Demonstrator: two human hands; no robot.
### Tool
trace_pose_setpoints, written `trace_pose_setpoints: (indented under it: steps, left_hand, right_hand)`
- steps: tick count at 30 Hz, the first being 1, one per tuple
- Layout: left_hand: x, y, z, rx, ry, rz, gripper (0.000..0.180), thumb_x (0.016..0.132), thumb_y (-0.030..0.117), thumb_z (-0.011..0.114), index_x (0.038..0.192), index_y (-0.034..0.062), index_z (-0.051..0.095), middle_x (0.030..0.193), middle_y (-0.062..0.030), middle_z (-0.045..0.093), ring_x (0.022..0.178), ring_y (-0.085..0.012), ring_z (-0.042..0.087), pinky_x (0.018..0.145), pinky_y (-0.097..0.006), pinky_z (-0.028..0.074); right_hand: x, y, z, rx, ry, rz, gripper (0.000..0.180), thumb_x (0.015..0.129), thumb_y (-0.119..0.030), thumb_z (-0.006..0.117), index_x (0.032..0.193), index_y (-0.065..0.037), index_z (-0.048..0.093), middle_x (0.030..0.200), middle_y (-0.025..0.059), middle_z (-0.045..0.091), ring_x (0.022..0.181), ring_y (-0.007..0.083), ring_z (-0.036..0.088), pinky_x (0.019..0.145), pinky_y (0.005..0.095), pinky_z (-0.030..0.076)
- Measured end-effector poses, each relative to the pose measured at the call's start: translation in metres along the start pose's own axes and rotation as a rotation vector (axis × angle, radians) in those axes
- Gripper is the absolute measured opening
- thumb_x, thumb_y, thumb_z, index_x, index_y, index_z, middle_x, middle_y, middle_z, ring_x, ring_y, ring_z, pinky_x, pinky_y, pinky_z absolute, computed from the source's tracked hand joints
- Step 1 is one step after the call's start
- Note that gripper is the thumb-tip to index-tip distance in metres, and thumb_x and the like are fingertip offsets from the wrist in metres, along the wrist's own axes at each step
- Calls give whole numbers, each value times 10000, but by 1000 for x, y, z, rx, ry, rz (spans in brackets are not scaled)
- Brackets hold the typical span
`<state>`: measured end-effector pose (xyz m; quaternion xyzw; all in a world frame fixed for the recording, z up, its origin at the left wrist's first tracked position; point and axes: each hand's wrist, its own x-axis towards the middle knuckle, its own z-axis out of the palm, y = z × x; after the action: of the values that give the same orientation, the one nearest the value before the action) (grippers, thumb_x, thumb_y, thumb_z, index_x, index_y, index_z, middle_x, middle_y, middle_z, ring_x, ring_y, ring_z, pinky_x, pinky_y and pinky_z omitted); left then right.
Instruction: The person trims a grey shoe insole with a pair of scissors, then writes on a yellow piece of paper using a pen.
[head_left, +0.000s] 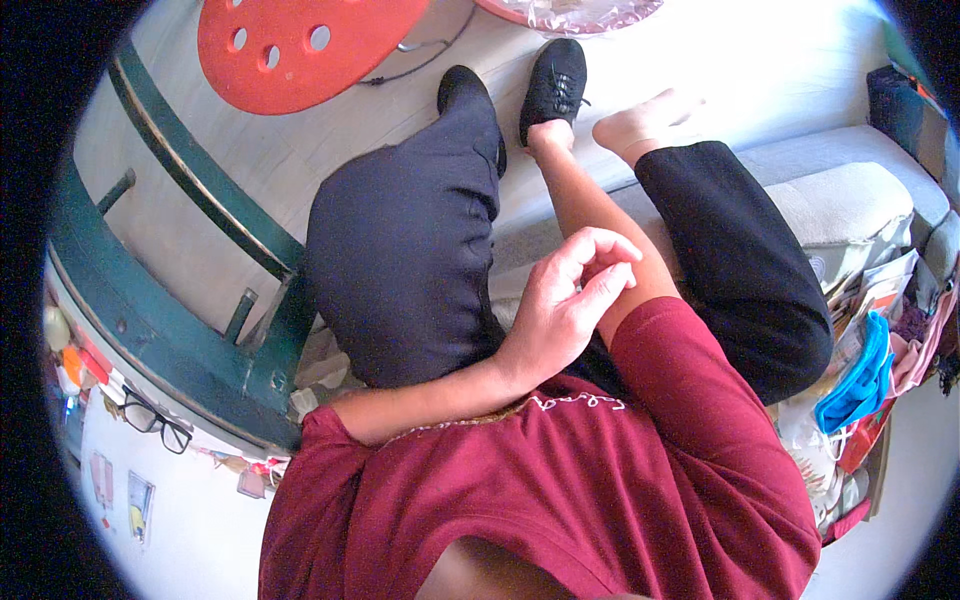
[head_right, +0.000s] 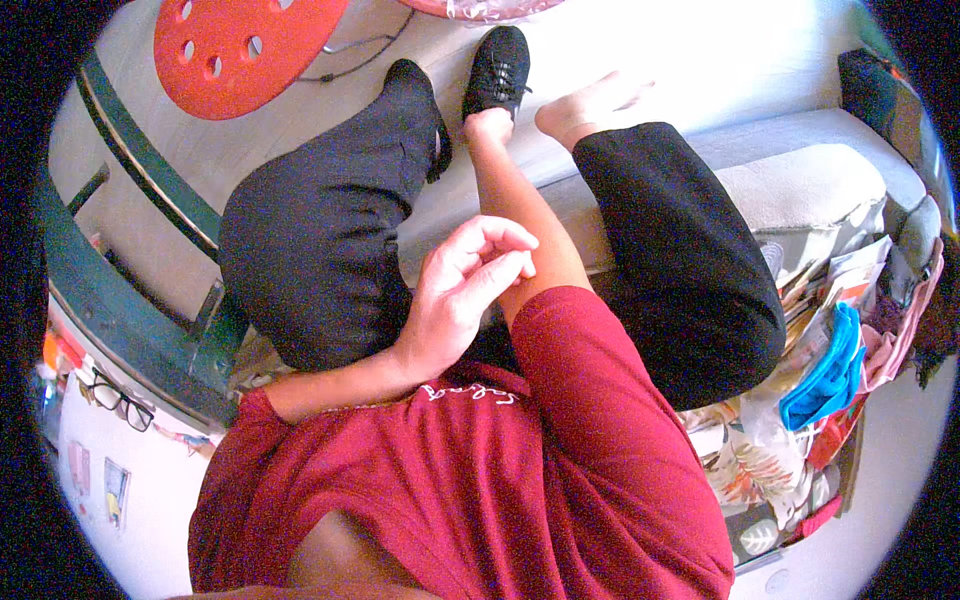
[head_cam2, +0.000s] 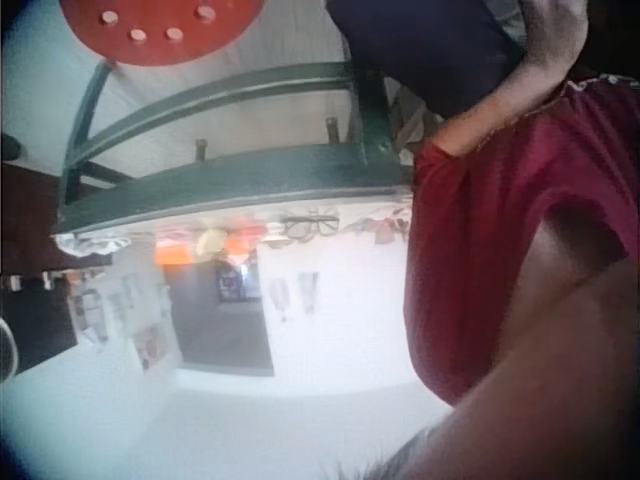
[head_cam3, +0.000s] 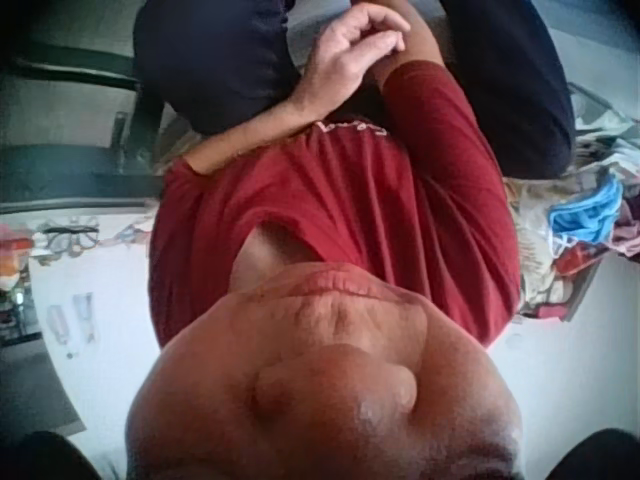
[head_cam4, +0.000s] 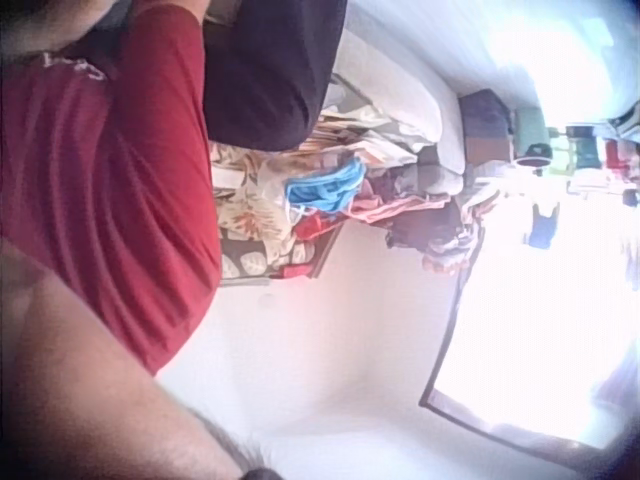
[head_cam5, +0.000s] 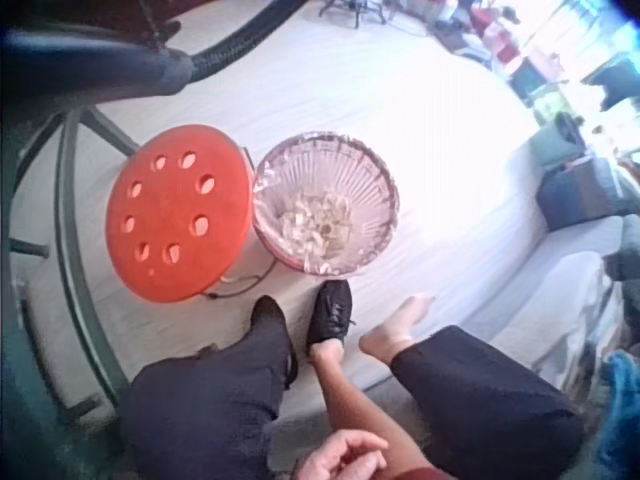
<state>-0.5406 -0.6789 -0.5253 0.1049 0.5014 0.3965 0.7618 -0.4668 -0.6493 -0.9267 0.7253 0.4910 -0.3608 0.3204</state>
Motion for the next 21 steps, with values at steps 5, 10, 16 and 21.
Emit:
trace_pose_setpoints:
  steps: [5, 10, 16, 21]
  left_hand:
    - [3, -5, -7, 56, 77, 5, 101, 884, 81, 496, 959, 30, 542, 909, -3, 546, 855, -61, 495, 784, -209, 392]
    - [3, -6, -11, 24, 66, -29, 88, 882, 76, 497, 940, 30, 545, 896, 3, 541, 835, -55, 487, 756, -200, 388]
    - [3, -3, -8, 92, 31, -18, 80, 877, 71, 500, 931, 33, 544, 879, 10, 533, 818, -46, 479, 738, -192, 384]
    - [2, -3, -6, 73, 56, -40, 76, 873, 62, 496, 926, 33, 541, 874, 11, 524, 816, -49, 477, 734, -190, 382]
  right_hand:
    - [-42, -11, -44, -45, -38, 24, 476, 768, -189, 591, 1126, 109, 494, 1179, 219, 491, 1004, 294, 576, 893, 336, 455]
    - [-70, -17, -59, 285, 86, 277, 556, 748, -205, 630, 1171, 100, 438, 1184, 218, 456, 994, 293, 581, 867, 333, 481]
    - [-41, -5, -35, 216, 26, 214, 597, 756, -246, 630, 1195, 92, 410, 1178, 220, 450, 1005, 281, 578, 849, 343, 490]
    - [-73, -8, -64, 164, 47, 162, 598, 751, -294, 629, 1175, 86, 447, 1188, 201, 465, 1008, 268, 580, 845, 349, 490]
